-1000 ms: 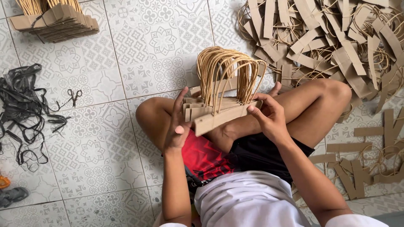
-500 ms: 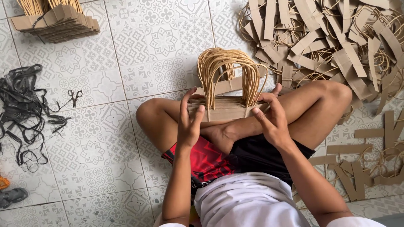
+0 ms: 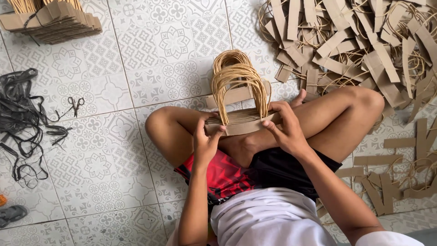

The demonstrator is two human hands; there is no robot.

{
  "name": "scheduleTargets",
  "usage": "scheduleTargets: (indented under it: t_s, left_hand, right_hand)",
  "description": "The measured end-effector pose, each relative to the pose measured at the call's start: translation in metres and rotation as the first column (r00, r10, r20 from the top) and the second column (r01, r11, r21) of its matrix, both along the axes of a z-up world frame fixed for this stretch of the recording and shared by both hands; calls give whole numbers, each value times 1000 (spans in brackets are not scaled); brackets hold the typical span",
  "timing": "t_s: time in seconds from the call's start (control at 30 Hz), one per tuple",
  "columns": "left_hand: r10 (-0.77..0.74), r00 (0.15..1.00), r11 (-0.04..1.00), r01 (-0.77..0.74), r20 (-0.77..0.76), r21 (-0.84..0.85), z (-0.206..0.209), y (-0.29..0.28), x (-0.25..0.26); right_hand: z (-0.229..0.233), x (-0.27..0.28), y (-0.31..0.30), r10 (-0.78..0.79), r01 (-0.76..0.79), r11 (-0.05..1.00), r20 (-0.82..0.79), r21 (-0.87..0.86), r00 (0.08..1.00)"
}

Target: The person is sitting on the floor, picking up paper bag handles from a large pile and stacking them neatly together. Later, they sort through some black plastic strips.

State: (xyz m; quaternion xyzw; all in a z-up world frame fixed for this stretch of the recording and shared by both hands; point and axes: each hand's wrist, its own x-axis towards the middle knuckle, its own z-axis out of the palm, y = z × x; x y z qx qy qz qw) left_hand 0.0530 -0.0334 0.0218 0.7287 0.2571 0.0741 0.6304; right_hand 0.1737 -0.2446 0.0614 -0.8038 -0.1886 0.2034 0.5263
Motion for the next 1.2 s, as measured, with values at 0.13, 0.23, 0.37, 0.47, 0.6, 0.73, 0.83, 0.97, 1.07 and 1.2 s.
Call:
scheduleTargets:
  t_s: [0.13, 0.23, 0.37, 0.47, 0.6, 0.73, 0.83, 0.97, 1.07, 1.2]
  left_hand:
    - [3, 998, 999, 0, -67, 43, -4, 7, 10]
    - [-22, 996, 990, 34, -84, 140, -1, 12, 31]
    - [-50, 990, 975, 77, -128, 210, -11, 24, 57]
    - [-37, 987, 974, 70, -156, 217, -26, 22, 63]
    - [-71, 959, 854, 201, -274, 479, -22, 20, 70]
    - [-100, 978, 584, 206, -182, 785, -56, 19, 65]
    - [-171, 979, 458, 176, -108, 871, -65, 24, 68]
    - [-303, 919, 450, 371, -252, 813, -72, 28, 65]
    - [-329, 889, 441, 444, -320, 780, -83, 26, 71]
    - [-302, 816, 258, 568, -493, 782, -51, 22, 80]
  right_hand:
    - [-39, 5, -1, -75, 71, 996, -85, -51, 994]
    - [-42, 24, 11, -64, 56, 992, -72, -117, 995]
    - [-52, 54, 20, -48, 16, 980, -159, -200, 986]
    - [-63, 63, 24, 1, -41, 962, -148, -271, 989]
    - [-80, 66, 25, 65, -82, 938, -62, -336, 996]
    - [-76, 63, 30, 180, -72, 929, 274, -362, 945]
    - [-74, 63, 34, 185, -101, 960, 317, -263, 930]
    - [-80, 70, 31, 375, -49, 874, 607, -483, 701]
    - [-81, 74, 30, 417, 28, 847, 698, -530, 582]
    - [-91, 77, 34, 502, -24, 832, 735, -554, 455]
